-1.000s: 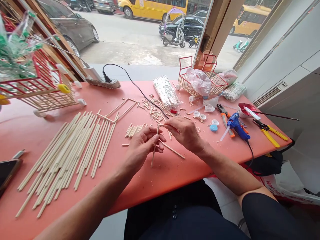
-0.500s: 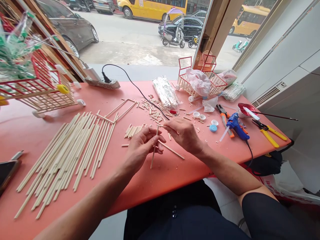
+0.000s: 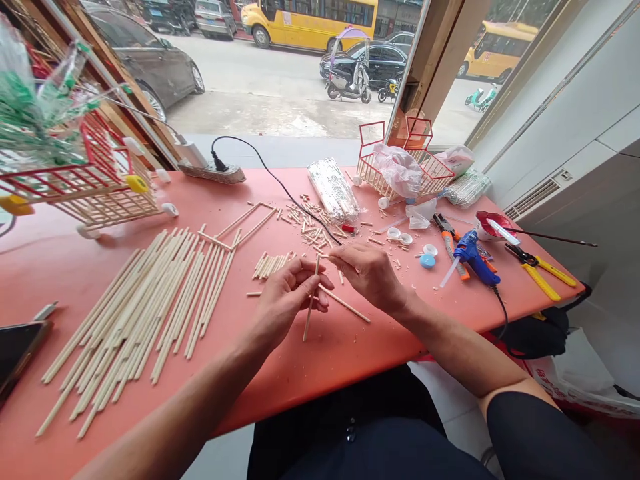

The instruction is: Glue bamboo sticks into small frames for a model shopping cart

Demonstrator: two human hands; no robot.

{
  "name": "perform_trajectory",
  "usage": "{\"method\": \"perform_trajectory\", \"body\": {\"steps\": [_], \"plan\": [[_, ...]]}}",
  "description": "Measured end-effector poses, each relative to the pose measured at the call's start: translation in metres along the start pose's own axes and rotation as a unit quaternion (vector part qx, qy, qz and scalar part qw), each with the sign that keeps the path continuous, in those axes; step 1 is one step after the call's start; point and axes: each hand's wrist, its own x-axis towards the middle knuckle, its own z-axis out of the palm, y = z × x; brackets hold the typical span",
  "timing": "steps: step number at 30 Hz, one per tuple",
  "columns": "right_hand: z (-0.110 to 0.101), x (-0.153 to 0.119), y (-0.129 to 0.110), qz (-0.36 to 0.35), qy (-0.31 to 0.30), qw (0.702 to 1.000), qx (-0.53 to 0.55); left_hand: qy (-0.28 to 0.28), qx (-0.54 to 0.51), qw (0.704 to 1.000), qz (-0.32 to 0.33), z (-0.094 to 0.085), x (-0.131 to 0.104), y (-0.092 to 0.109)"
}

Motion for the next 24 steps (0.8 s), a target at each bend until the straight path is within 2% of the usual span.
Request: {"method": "perform_trajectory", "body": {"steps": [13,24], "plan": [[0.0029,-0.0011,0.0026,-0.017,0.017,1.000,-0.001,-0.002,0.003,1.000,-0.001,-0.0007,0.0004,-0.0009],[0.0031,-0.0020,0.0032,-0.004,0.003,1.000,-0.004,-0.008,0.004,1.000,0.005,-0.0011,0.0024,-0.0034]]}}
